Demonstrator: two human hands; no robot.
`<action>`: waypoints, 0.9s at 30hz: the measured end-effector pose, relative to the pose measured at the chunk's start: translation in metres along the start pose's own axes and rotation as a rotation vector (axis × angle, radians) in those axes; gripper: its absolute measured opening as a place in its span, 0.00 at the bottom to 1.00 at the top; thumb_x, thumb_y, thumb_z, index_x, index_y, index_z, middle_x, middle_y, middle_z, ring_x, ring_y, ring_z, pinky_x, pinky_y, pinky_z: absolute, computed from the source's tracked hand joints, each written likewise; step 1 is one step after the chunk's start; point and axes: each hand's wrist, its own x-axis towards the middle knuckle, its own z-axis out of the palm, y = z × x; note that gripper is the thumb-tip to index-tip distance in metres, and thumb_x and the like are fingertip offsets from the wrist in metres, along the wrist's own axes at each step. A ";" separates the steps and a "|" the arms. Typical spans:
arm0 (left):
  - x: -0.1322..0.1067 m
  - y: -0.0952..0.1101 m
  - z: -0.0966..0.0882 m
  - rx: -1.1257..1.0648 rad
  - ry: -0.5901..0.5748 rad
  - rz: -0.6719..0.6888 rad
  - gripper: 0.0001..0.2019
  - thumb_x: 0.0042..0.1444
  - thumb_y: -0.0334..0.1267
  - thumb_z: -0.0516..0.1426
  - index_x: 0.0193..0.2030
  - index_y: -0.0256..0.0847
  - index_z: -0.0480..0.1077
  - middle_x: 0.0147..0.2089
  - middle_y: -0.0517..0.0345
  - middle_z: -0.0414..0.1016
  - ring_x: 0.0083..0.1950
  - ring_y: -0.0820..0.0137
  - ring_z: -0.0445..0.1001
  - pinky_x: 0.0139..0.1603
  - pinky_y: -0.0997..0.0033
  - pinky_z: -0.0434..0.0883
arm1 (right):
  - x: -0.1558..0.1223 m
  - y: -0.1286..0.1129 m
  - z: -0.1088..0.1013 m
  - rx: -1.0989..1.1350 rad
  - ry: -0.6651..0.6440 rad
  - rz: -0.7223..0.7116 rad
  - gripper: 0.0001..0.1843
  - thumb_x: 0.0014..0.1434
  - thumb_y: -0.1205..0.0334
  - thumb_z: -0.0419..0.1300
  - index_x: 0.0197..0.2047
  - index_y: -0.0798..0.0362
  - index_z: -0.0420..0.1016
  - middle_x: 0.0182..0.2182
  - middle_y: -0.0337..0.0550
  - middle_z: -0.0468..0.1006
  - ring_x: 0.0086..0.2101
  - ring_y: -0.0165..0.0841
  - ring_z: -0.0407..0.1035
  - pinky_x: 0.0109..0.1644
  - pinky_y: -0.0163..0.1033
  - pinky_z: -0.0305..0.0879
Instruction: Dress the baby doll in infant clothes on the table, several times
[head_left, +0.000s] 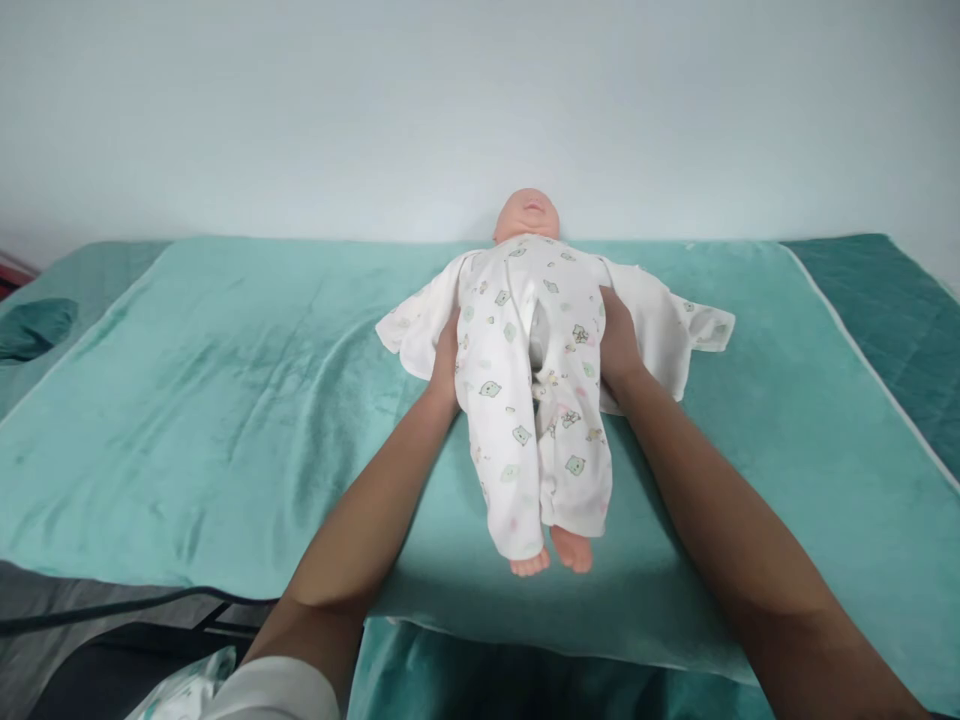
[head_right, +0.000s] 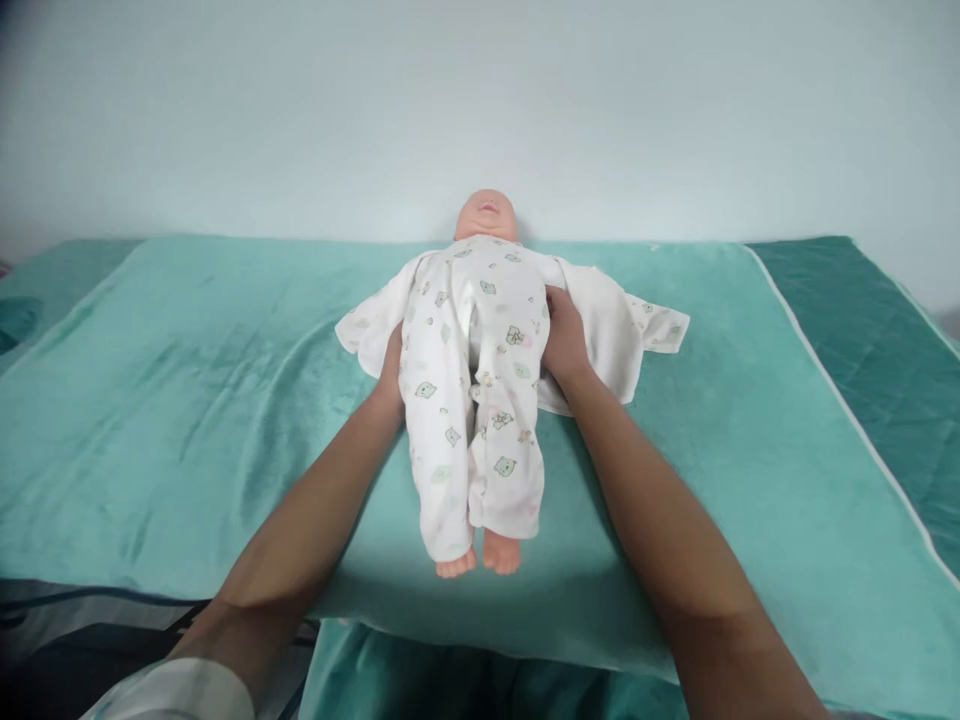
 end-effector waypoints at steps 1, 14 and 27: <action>0.000 0.002 0.000 0.011 0.002 0.018 0.13 0.62 0.49 0.58 0.45 0.44 0.77 0.49 0.57 0.82 0.65 0.56 0.73 0.69 0.57 0.71 | -0.001 0.000 -0.001 -0.005 0.006 0.006 0.18 0.57 0.50 0.65 0.47 0.50 0.77 0.51 0.51 0.81 0.54 0.49 0.72 0.64 0.55 0.65; -0.078 -0.002 -0.030 0.272 -0.023 0.213 0.15 0.61 0.39 0.56 0.54 0.43 0.75 0.53 0.53 0.81 0.53 0.64 0.78 0.60 0.60 0.72 | -0.095 -0.009 -0.018 -0.071 0.080 -0.061 0.19 0.64 0.59 0.56 0.57 0.49 0.73 0.53 0.48 0.81 0.52 0.39 0.75 0.58 0.51 0.73; -0.165 -0.005 -0.055 0.750 -0.109 0.367 0.07 0.61 0.34 0.54 0.45 0.43 0.70 0.46 0.51 0.77 0.49 0.62 0.75 0.55 0.59 0.71 | -0.201 -0.034 -0.042 -0.332 -0.070 -0.269 0.13 0.65 0.61 0.57 0.51 0.47 0.76 0.52 0.52 0.79 0.52 0.44 0.75 0.56 0.54 0.74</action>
